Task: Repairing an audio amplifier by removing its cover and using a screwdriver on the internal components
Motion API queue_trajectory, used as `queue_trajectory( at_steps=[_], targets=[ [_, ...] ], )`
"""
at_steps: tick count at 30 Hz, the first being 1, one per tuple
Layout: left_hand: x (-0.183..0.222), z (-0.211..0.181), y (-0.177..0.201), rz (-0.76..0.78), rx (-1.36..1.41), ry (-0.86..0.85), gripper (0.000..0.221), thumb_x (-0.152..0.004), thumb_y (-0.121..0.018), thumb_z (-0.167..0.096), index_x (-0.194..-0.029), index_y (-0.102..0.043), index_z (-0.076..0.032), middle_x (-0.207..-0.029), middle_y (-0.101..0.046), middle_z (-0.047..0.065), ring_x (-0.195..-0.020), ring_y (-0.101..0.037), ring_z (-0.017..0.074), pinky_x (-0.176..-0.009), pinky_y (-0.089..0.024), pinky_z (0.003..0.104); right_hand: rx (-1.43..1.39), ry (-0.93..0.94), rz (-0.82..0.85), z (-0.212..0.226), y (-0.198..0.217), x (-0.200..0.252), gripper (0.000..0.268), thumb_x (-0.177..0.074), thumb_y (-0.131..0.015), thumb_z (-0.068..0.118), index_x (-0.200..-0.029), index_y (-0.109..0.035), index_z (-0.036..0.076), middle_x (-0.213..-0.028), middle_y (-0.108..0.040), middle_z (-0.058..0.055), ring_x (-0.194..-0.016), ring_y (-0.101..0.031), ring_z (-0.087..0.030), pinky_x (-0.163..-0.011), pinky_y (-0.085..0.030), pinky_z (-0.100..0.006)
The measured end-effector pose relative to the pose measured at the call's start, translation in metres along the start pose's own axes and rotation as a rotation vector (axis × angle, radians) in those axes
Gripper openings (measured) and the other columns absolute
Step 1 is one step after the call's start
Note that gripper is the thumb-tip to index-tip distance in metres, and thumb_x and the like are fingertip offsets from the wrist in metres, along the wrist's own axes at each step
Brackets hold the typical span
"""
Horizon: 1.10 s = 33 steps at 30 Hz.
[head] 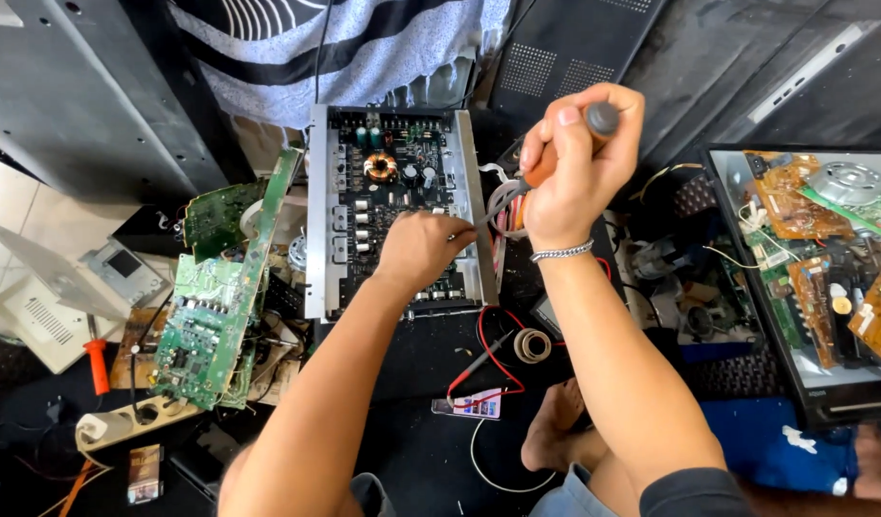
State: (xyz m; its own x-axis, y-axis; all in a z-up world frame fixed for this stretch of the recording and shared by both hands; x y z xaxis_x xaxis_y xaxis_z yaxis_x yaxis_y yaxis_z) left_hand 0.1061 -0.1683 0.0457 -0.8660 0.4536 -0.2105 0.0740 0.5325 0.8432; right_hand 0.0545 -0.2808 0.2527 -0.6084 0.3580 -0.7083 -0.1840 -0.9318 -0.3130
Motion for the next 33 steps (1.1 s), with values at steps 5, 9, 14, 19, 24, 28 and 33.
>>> queue_trajectory(
  at_steps=[5, 9, 14, 19, 24, 28, 33],
  targets=[
    [-0.005, -0.004, -0.005, -0.012, -0.019, -0.044, 0.033, -0.102, -0.059, -0.041, -0.095, -0.08, -0.017, -0.076, -0.077, 0.004, -0.063, -0.07, 0.0265, -0.08, -0.05, 0.046, 0.038, 0.026, 0.019, 0.005, 0.0, -0.003, 0.015, -0.098, -0.055, 0.018, -0.097, -0.043, 0.009, -0.074, -0.049, -0.008, -0.047, -0.045, -0.019, -0.044, -0.035, -0.029],
    [-0.004, -0.003, -0.007, -0.028, -0.021, -0.052, 0.03, -0.102, -0.06, -0.039, -0.095, -0.079, -0.017, -0.078, -0.078, 0.005, -0.065, -0.071, 0.0288, -0.083, -0.05, 0.047, 0.038, 0.013, 0.013, 0.001, 0.002, -0.002, 0.014, -0.098, -0.055, 0.017, -0.098, -0.044, 0.009, -0.073, -0.048, -0.009, -0.046, -0.044, -0.02, -0.044, -0.036, -0.029],
    [-0.003, -0.001, -0.007, -0.012, -0.026, -0.05, 0.03, -0.102, -0.058, -0.038, -0.097, -0.079, -0.017, -0.084, -0.079, 0.006, -0.07, -0.072, 0.0314, -0.082, -0.049, 0.047, 0.035, 0.007, 0.03, 0.002, -0.002, 0.0, 0.016, -0.099, -0.056, 0.019, -0.099, -0.044, 0.009, -0.074, -0.048, -0.01, -0.047, -0.045, -0.02, -0.045, -0.037, -0.029],
    [-0.001, 0.002, -0.012, -0.065, -0.053, -0.087, 0.029, -0.103, -0.056, -0.038, -0.097, -0.077, -0.018, -0.081, -0.077, 0.005, -0.07, -0.071, 0.0323, -0.077, -0.048, 0.047, 0.221, 0.02, 0.086, 0.013, -0.019, 0.003, 0.026, -0.105, -0.045, 0.034, -0.1, -0.042, 0.008, -0.072, -0.047, -0.009, -0.051, -0.053, -0.02, -0.051, -0.044, -0.029],
    [0.003, -0.002, -0.006, -0.07, -0.045, -0.101, 0.028, -0.105, -0.054, -0.028, -0.098, -0.077, -0.014, -0.075, -0.076, 0.004, -0.064, -0.068, 0.031, -0.079, -0.049, 0.047, 0.392, -0.005, 0.197, 0.026, -0.027, -0.012, 0.033, -0.11, -0.037, 0.036, -0.101, -0.048, 0.006, -0.068, -0.058, -0.011, -0.054, -0.054, -0.016, -0.052, -0.045, -0.027],
    [0.009, 0.002, 0.029, -0.096, -0.027, -0.031, 0.025, -0.101, -0.058, -0.026, -0.112, -0.075, -0.011, -0.099, -0.078, 0.009, -0.091, -0.073, 0.0338, -0.086, -0.053, 0.052, 0.385, -0.194, 0.322, 0.01, -0.029, -0.027, 0.026, -0.1, -0.039, 0.018, -0.088, -0.058, 0.005, -0.074, -0.067, -0.011, -0.059, -0.068, -0.021, -0.063, -0.048, -0.028],
    [0.023, 0.043, 0.077, -0.284, -0.086, 0.106, 0.028, -0.099, -0.063, -0.023, -0.122, -0.072, -0.01, -0.115, -0.076, 0.012, -0.109, -0.07, 0.0336, -0.098, -0.054, 0.054, 0.474, -0.137, 0.256, -0.004, -0.023, -0.032, 0.023, -0.106, -0.036, 0.015, -0.093, -0.052, 0.007, -0.077, -0.063, -0.007, -0.056, -0.064, -0.016, -0.05, -0.045, -0.024]
  ],
)
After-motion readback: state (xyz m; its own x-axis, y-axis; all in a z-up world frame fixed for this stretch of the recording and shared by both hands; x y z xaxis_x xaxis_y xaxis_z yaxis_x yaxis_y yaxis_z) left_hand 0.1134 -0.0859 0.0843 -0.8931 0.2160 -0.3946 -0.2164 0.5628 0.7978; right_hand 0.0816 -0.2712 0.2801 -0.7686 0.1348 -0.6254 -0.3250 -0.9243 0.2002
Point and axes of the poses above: each hand's wrist, its own x-axis away from the middle knuckle, its own y-axis out of the back of the hand, z = x × y, the point moved 10 cm from there along -x, towards the middle knuckle
